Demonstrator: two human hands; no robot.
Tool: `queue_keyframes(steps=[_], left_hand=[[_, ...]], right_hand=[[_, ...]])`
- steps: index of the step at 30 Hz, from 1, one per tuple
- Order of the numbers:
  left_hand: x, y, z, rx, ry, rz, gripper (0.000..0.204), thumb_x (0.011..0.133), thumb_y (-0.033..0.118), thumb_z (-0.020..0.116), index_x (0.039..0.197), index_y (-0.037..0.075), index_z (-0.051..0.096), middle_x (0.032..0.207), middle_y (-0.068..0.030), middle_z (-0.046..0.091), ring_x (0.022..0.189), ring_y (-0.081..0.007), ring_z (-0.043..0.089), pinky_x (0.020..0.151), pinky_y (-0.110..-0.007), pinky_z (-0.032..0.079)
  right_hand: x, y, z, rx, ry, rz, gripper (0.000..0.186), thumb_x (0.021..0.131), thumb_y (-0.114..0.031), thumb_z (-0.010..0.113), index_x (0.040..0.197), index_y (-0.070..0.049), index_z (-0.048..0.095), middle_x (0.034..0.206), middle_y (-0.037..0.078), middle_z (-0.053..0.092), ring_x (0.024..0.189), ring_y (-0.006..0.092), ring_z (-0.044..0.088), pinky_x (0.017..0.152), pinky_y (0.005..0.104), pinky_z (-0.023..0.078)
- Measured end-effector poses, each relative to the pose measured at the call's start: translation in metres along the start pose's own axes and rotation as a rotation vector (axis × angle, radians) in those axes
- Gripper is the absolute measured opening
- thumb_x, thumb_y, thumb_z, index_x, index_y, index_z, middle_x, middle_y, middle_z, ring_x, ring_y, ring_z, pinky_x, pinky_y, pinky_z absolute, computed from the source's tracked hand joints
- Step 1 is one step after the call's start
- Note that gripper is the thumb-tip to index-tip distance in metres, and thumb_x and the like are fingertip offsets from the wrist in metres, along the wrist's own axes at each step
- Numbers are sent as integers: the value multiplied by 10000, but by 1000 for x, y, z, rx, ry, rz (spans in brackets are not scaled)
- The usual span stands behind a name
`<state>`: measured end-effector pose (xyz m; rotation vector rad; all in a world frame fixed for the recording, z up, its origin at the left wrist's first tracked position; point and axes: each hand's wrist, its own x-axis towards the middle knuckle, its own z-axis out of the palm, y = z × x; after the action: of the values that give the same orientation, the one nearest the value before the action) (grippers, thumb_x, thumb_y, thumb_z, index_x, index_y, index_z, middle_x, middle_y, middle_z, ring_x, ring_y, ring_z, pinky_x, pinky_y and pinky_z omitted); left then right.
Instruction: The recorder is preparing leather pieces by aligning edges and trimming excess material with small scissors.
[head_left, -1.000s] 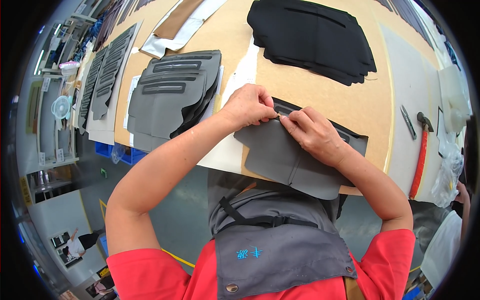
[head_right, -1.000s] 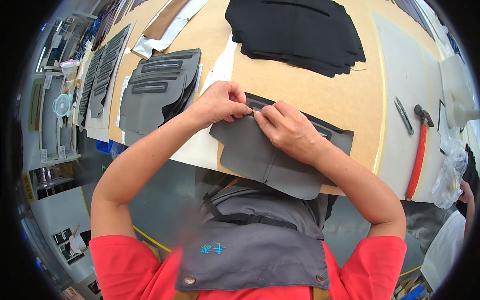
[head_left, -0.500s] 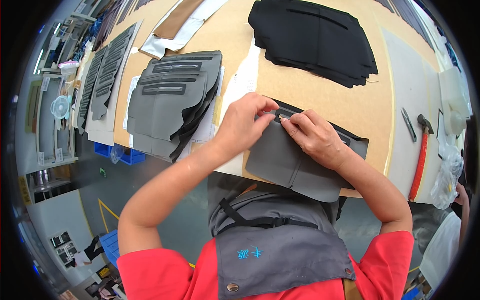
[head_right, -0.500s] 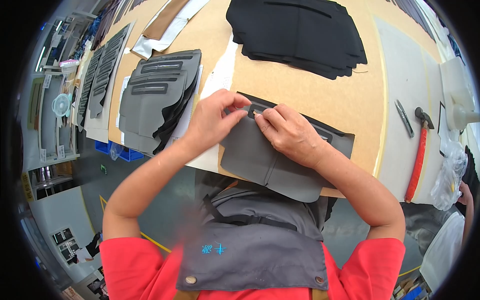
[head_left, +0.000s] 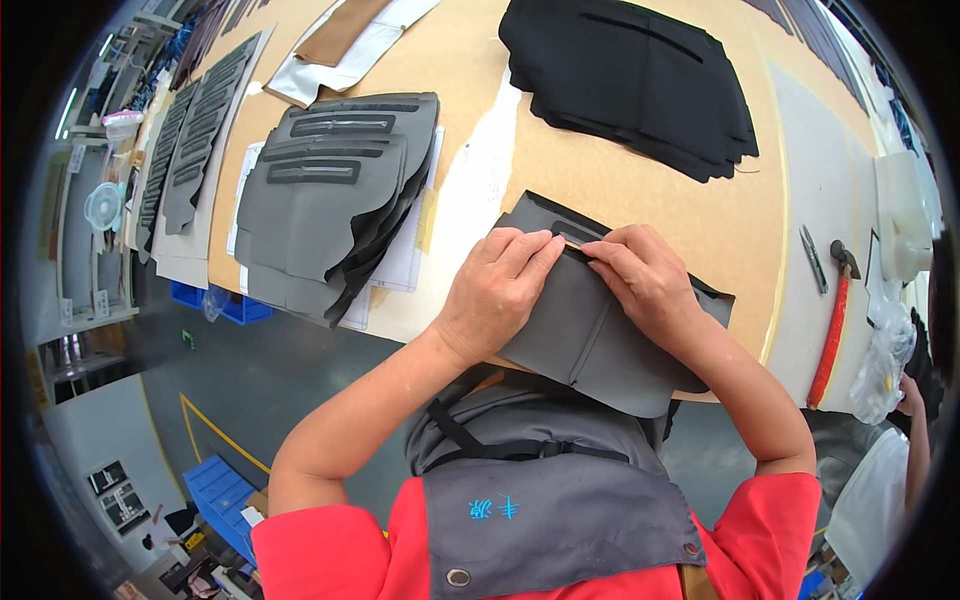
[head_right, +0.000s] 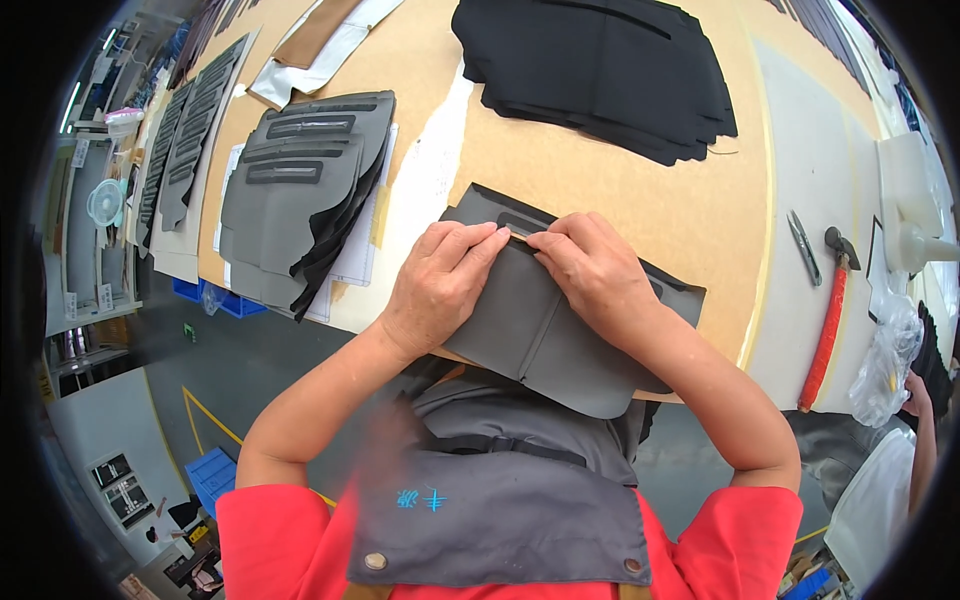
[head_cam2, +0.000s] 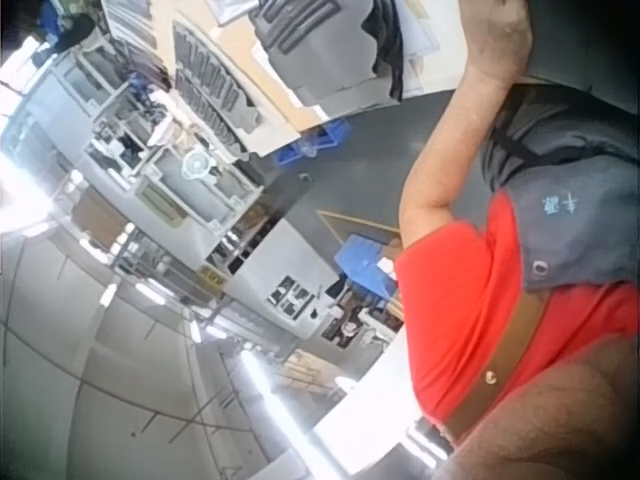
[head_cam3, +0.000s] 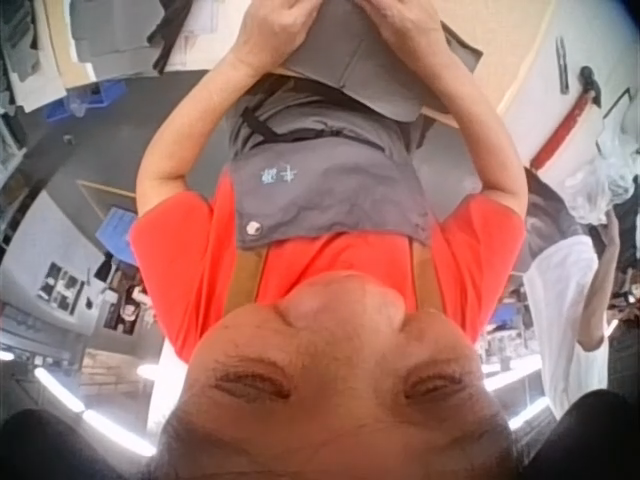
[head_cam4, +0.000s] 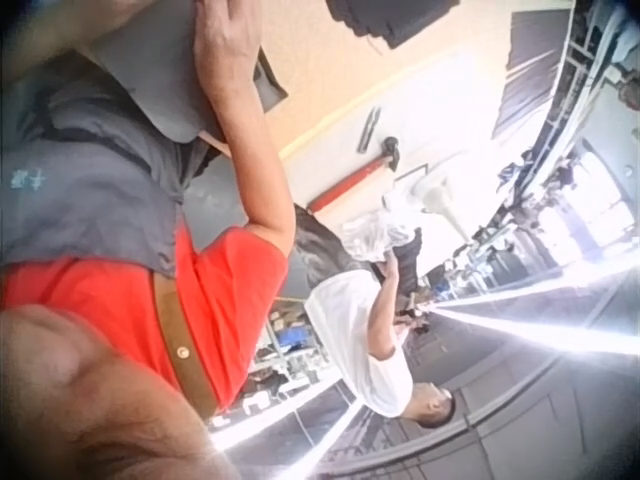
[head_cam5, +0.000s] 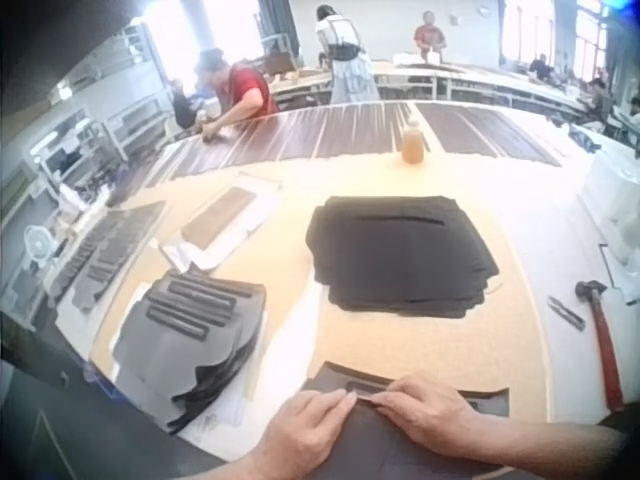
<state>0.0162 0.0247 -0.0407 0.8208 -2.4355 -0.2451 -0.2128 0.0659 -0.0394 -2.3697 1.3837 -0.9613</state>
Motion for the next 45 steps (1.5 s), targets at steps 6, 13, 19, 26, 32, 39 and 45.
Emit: queue_keyframes(steps=[6,13,19,26,32,39,45], left_hand=[[-2,0,1,6,-18,-2,415,819,-30,719,1232,3,704,1139,-77,661,993,-254,615,908,-379,530],[-2,4,-5,92,-89,12,437,826,56,663,1262,39,701,1207,-61,635,1065,-234,607,915,-359,501],[-2,6,-4,74,-101,46,429,859,98,634,1281,36,680,1197,-57,640,1129,-232,618,915,-352,497],[0,6,-3,47,-121,28,445,860,86,634,1301,65,693,1183,-56,634,1119,-231,617,930,-360,502],[-1,6,-3,46,-142,43,453,856,87,640,1305,86,704,1177,-56,623,1122,-228,610,944,-366,497],[1,13,-7,46,-189,86,436,857,116,646,1285,54,697,1213,-79,617,1159,-249,607,954,-382,487],[5,19,-8,27,-225,90,459,866,94,628,1320,39,665,1223,-107,613,1167,-269,610,1007,-389,507]], right_hand=[[-4,2,-3,57,-27,38,285,832,41,716,1111,-15,729,973,92,647,889,262,643,766,363,560],[-4,-1,-9,-135,-91,-129,423,729,16,698,1148,-32,730,1004,97,623,912,280,622,799,360,561],[-3,-9,-17,31,-79,165,290,842,1,743,1129,-32,732,972,95,658,894,265,642,782,374,551],[-14,-4,-17,100,-54,192,292,856,13,754,1134,-78,766,941,81,674,838,244,651,708,367,546],[-19,-1,-16,12,-34,64,395,781,29,751,1162,-75,767,965,69,656,837,224,629,694,349,546],[-13,-6,-23,-140,-113,-71,386,767,6,714,1151,-25,743,998,78,644,853,237,620,713,346,553],[-23,-11,-21,80,-26,211,303,833,16,775,1131,-36,746,961,100,661,847,258,651,717,363,550]])
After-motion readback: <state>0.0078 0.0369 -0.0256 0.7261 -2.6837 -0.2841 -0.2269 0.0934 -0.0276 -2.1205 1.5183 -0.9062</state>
